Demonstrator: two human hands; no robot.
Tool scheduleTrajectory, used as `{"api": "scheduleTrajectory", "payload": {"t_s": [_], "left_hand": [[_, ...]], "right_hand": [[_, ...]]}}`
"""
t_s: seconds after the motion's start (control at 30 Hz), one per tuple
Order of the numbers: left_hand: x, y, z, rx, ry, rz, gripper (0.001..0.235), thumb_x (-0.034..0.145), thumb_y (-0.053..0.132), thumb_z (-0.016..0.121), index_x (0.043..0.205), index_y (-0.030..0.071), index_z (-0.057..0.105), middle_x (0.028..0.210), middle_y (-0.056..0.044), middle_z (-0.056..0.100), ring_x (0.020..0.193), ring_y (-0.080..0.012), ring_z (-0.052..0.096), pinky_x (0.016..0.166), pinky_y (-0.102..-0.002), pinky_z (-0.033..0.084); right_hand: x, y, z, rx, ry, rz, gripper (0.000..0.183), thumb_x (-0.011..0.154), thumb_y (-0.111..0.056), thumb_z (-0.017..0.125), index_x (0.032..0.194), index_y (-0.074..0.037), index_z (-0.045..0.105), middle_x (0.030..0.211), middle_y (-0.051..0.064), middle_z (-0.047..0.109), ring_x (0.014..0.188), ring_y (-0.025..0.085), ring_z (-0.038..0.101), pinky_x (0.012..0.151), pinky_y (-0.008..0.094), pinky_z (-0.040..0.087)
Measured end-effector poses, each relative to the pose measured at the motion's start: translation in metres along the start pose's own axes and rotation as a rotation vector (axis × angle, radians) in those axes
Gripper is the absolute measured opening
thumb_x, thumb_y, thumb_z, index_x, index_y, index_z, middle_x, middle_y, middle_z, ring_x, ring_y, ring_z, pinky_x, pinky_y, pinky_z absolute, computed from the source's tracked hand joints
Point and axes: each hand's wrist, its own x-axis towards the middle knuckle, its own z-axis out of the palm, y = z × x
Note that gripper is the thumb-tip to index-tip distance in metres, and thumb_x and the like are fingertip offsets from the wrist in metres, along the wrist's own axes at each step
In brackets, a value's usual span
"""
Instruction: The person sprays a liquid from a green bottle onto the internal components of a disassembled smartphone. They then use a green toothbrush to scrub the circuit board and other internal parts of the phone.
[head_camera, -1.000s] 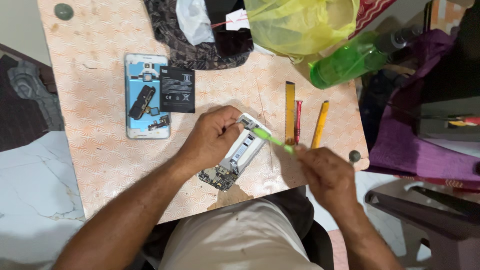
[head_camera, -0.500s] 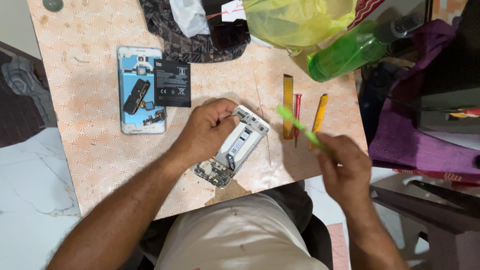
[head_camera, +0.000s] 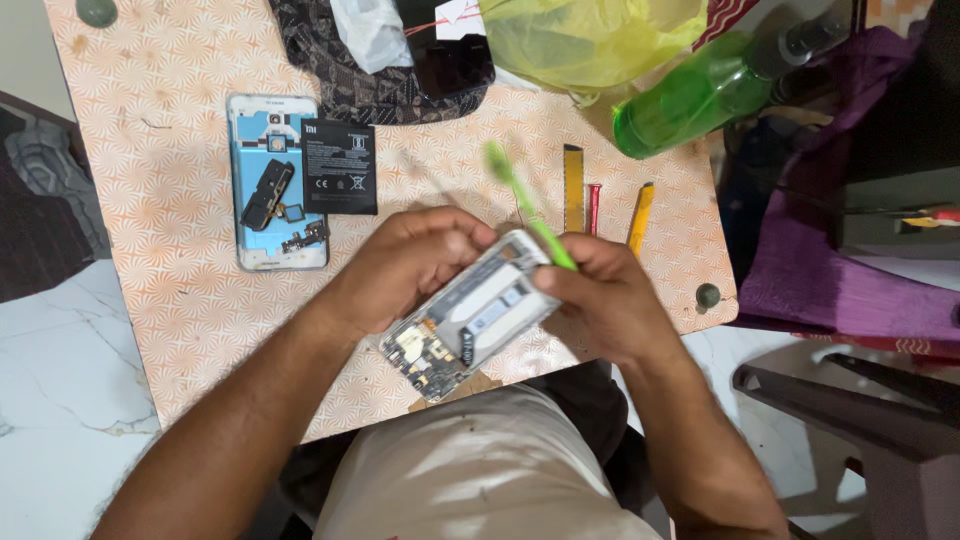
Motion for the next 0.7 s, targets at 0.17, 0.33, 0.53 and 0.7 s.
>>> {"api": "scheduleTrajectory", "payload": {"t_s": [0.17, 0.33, 0.53, 0.7], "left_hand": [[0.004, -0.003, -0.007, -0.156, 0.164, 0.052, 0.035, 0.086, 0.001, 0.057, 0.12, -0.005, 0.067, 0.108, -0.019, 0.077, 0.09, -0.0231, 0.076, 0.08, -0.036, 0.061], [0.001, -0.015, 0.005, 0.139, 0.007, 0.234, 0.045, 0.084, -0.003, 0.078, 0.126, -0.004, 0.063, 0.118, -0.016, 0.071, 0.108, -0.0242, 0.069, 0.097, -0.041, 0.059], [-0.004, -0.004, 0.014, -0.009, 0.06, 0.317, 0.05, 0.089, 0.005, 0.073, 0.137, 0.001, 0.058, 0.144, -0.015, 0.061, 0.132, -0.026, 0.06, 0.114, -0.045, 0.048], [-0.004, 0.001, 0.006, -0.161, 0.042, 0.264, 0.047, 0.088, -0.002, 0.066, 0.134, -0.001, 0.056, 0.134, -0.022, 0.067, 0.125, -0.0329, 0.065, 0.111, -0.049, 0.051]], "right_hand": [[-0.018, -0.015, -0.006, 0.21, 0.141, -0.174, 0.022, 0.095, -0.009, 0.071, 0.115, -0.001, 0.069, 0.085, 0.004, 0.071, 0.056, 0.004, 0.051, 0.048, 0.019, 0.037], [-0.012, -0.001, 0.018, 0.289, 0.291, -0.18, 0.025, 0.09, -0.007, 0.07, 0.114, -0.006, 0.065, 0.088, 0.001, 0.071, 0.059, 0.007, 0.054, 0.048, 0.022, 0.038], [-0.008, 0.043, 0.039, 0.37, 0.09, -0.195, 0.028, 0.094, -0.007, 0.074, 0.12, -0.004, 0.065, 0.079, 0.0, 0.063, 0.052, 0.006, 0.043, 0.048, 0.024, 0.036], [-0.012, 0.038, 0.017, 0.137, 0.311, -0.411, 0.015, 0.101, -0.011, 0.066, 0.114, -0.005, 0.061, 0.098, 0.007, 0.068, 0.063, 0.005, 0.043, 0.055, 0.022, 0.035]]}}
